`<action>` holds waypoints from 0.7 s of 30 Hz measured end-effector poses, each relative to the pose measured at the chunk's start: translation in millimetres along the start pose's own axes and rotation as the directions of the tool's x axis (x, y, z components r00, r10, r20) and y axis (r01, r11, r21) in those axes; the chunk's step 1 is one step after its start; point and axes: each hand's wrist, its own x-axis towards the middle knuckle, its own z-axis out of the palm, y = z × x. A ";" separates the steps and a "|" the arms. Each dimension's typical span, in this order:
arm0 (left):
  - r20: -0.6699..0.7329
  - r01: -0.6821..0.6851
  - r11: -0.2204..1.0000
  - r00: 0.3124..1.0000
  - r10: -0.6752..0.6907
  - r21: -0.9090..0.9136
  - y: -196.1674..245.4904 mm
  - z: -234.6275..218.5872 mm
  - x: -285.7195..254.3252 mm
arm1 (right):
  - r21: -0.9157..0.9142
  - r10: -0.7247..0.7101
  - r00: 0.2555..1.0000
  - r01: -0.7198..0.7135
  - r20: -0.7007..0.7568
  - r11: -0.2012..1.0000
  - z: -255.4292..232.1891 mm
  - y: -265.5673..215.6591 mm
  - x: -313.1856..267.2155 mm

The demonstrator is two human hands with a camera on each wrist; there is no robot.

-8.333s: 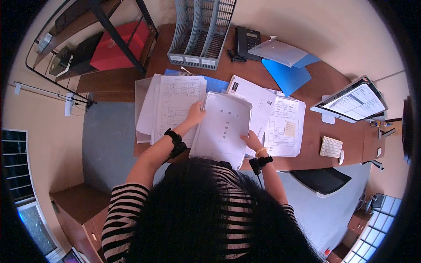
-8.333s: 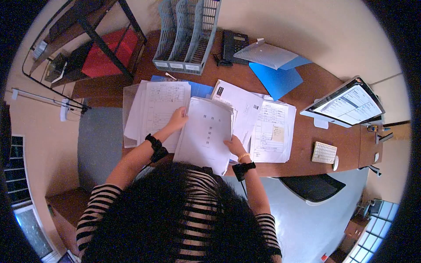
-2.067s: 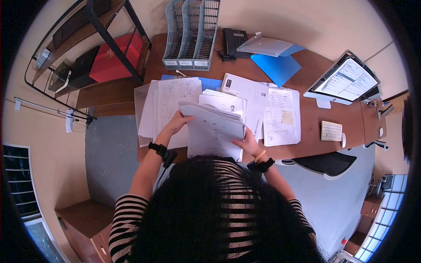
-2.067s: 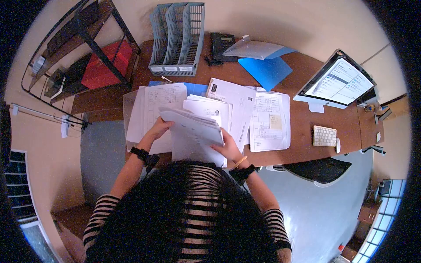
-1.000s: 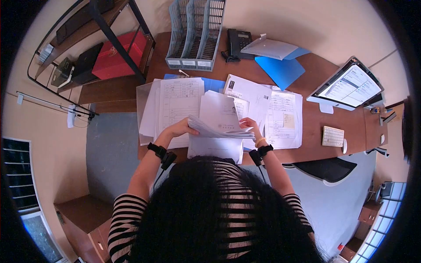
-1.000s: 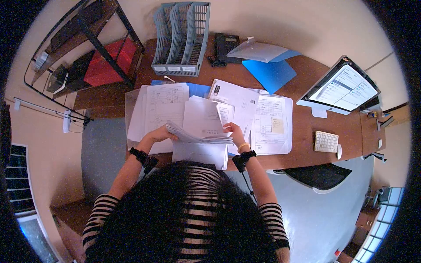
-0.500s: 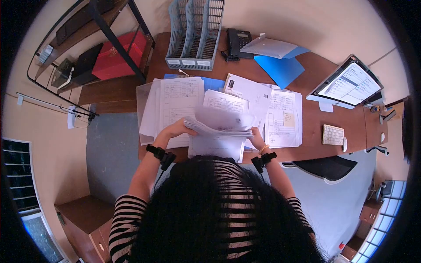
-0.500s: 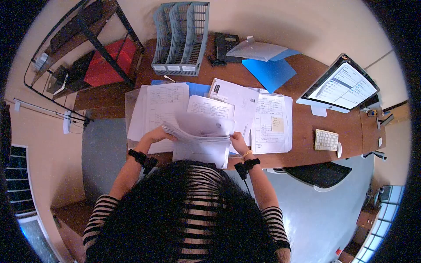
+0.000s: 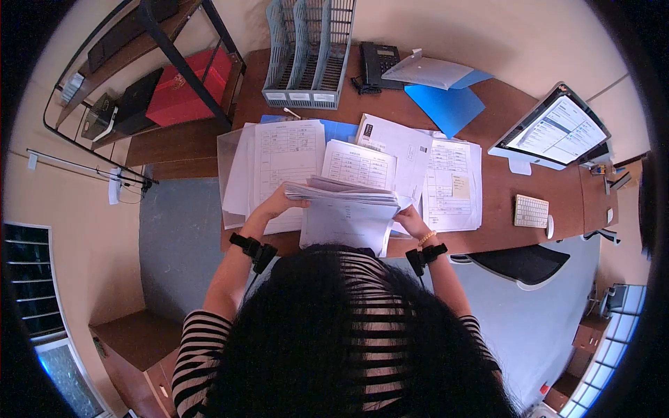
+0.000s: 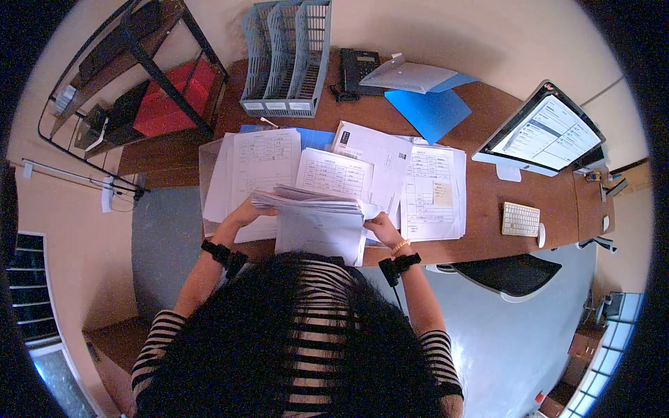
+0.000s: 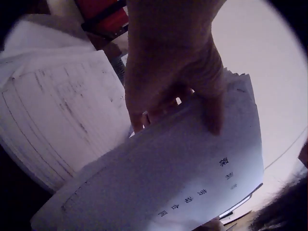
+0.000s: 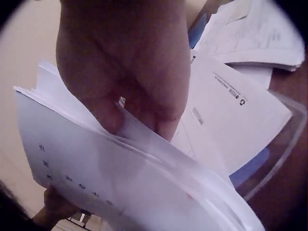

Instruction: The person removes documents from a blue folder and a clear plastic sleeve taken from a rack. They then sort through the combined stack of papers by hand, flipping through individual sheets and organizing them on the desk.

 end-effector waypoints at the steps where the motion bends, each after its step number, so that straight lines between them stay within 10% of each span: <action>1: 0.002 -0.009 1.000 1.000 0.009 0.005 3.0 2.2 -1.2 | 0.004 0.015 0.999 -0.015 -0.038 1.000 1.1 0.5 -1.3; 8: 0.135 0.033 0.997 0.990 -0.042 0.071 3.5 5.7 1.9 | 0.517 0.087 0.995 -0.098 0.046 0.850 -18.0 8.4 14.0; 12: 0.143 0.049 0.992 0.988 -0.065 0.114 4.7 7.4 7.0 | 0.319 0.242 0.922 -0.141 -0.303 0.937 -27.1 37.0 30.8; 21: 0.161 0.050 0.998 0.985 -0.055 0.035 2.7 6.0 13.2 | 0.229 0.135 0.966 -0.083 -0.219 0.970 -20.5 29.6 39.8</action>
